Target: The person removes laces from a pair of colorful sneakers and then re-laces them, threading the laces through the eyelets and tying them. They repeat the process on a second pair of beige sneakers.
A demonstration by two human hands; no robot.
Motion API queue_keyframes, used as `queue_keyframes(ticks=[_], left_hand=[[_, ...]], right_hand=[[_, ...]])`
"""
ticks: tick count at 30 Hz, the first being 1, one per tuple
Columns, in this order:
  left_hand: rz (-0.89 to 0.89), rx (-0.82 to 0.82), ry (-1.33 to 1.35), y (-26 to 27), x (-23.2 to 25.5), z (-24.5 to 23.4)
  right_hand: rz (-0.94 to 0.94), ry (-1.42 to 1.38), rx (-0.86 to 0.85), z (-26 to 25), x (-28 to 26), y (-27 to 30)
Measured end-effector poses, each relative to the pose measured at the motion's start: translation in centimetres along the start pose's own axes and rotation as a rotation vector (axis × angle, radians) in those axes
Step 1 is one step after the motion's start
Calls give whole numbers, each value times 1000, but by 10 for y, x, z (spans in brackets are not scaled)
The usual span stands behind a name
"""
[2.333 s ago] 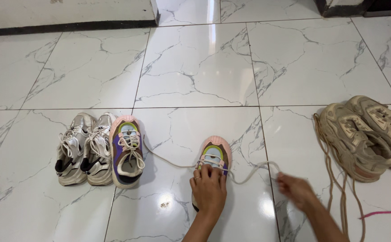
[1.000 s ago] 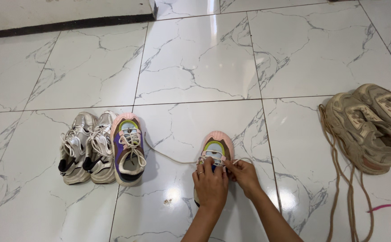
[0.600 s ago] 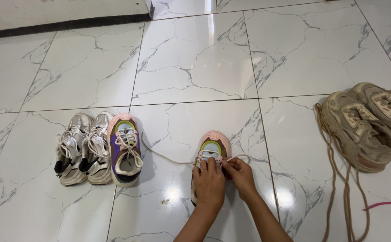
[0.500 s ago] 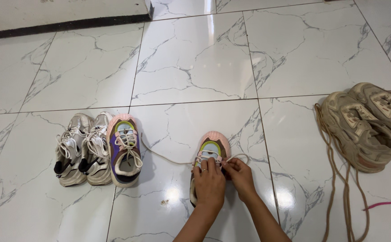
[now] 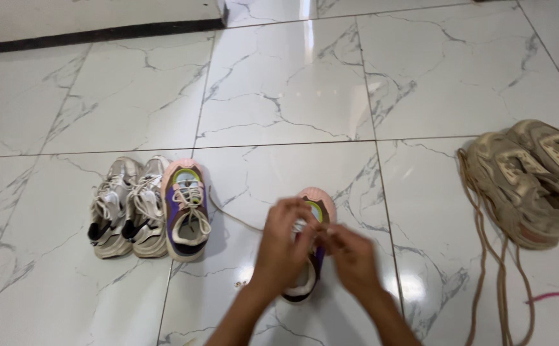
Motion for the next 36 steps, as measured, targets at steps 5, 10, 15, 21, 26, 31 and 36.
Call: queue_keyframes(ticks=[5, 10, 15, 21, 26, 31, 36], left_hand=[[-121, -21, -46, -2, -95, -13], [-82, -358, -207, 35, -167, 34], [-99, -489, -559, 46, -162, 29], [-212, -113, -3, -1, -107, -9], [-245, -37, 163, -15, -98, -39], [-424, -104, 165, 54, -129, -50], [-805, -206, 416, 99, -148, -36]], right_hand=[[-117, -347, 329, -108, -92, 34], [-215, -584, 422, -163, -74, 19], [589, 580, 533, -170, -17, -28], [279, 649, -76, -19, 7, -42], [410, 325, -264, 27, -11, -121], [638, 137, -7, -17, 14, -157], [622, -123, 123, -21, 40, -165]])
Point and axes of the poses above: each hand's wrist, its own y-axis away from the middle knuckle, its own z-axis out of the palm, x = y × z, the point moved 1 cm from there along -y, towards the middle knuckle, and after that the axes turned 10 degrees about z, right-handed, at the moved point
